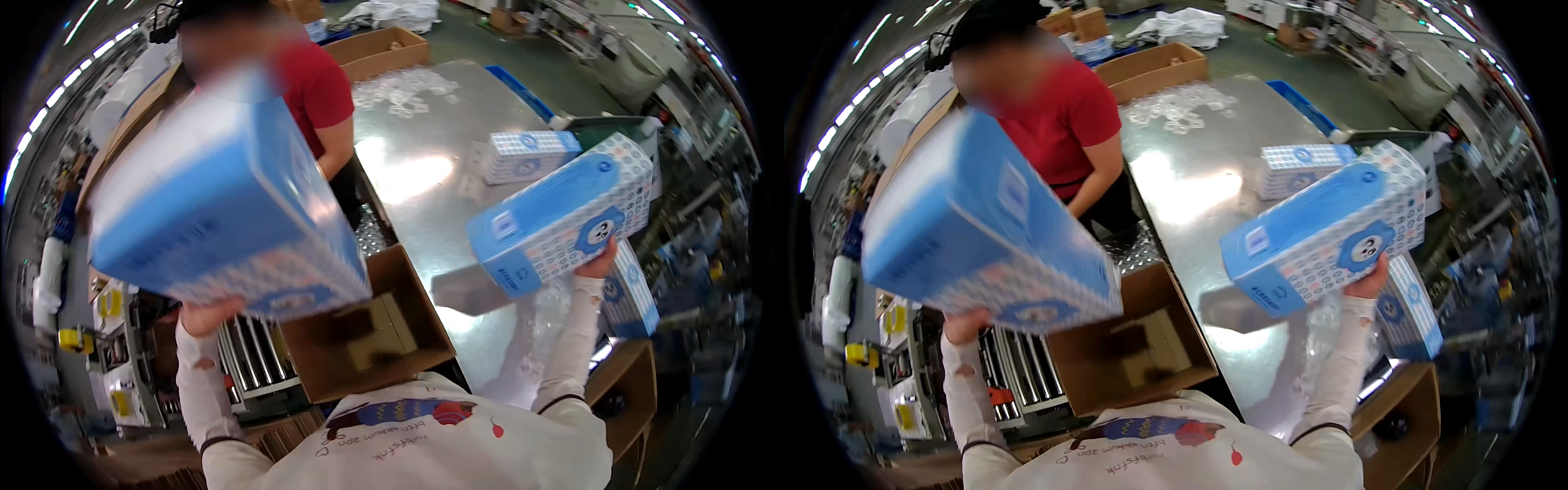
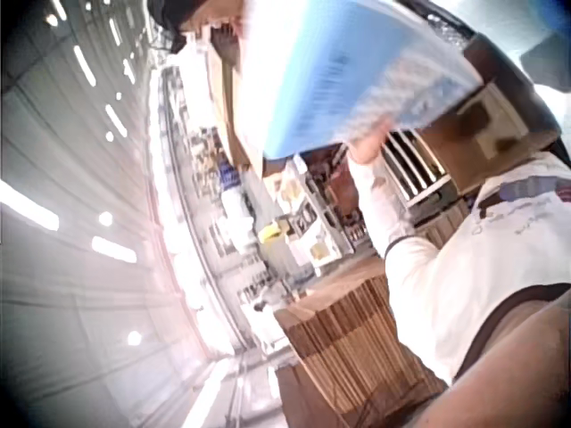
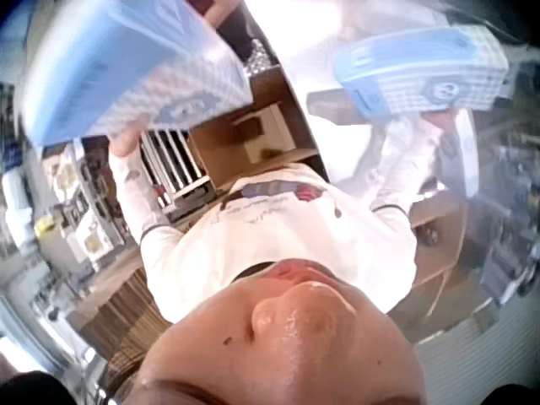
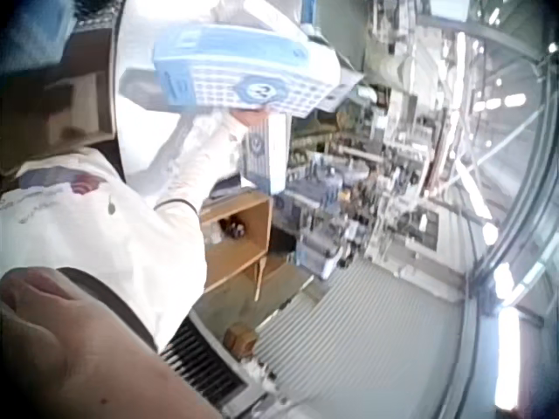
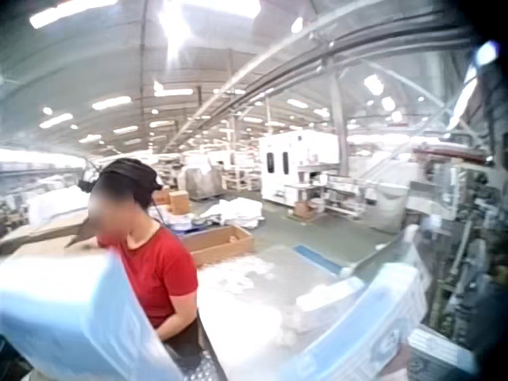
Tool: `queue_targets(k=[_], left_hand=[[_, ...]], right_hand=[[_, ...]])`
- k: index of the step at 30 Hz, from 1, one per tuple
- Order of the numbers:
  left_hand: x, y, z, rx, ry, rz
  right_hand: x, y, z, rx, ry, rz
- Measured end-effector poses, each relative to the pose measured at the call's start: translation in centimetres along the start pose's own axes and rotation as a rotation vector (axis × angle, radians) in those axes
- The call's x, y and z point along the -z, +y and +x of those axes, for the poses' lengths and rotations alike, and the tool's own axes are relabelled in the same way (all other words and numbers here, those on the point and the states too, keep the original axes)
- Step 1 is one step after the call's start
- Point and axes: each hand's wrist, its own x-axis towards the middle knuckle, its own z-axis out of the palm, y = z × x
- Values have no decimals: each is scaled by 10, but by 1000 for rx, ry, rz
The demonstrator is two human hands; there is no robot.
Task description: The person places rectangular product packages into cardboard shipping boxes on a metal table, folds the box flaps, and places the filled boxes onto a conveyor belt.
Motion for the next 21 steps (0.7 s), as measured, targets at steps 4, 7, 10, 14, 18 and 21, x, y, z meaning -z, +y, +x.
queue_targets(k=[4, 7, 10, 14, 18, 21], left_hand=[[-35, -137, -40, -175, -125, 486], [-95, -206, -42, -86, -536, 1152], [-147, -373, -68, -47, -962, 1049], [-192, -437, -76, 165, -1095, 1106], [-204, -481, -75, 244, -1101, 1149], [-226, -502, -66, 217, -1109, 1168]], right_hand=[[-42, 80, -76, 77, 44, 295], [-147, 110, -154, -208, -434, 161], [-208, 149, -194, 18, -1085, -1143], [-234, 289, -248, 262, -1594, -1486], [-134, 414, -290, -208, -1800, -1941], [-37, 479, -294, -580, -1766, -1975]])
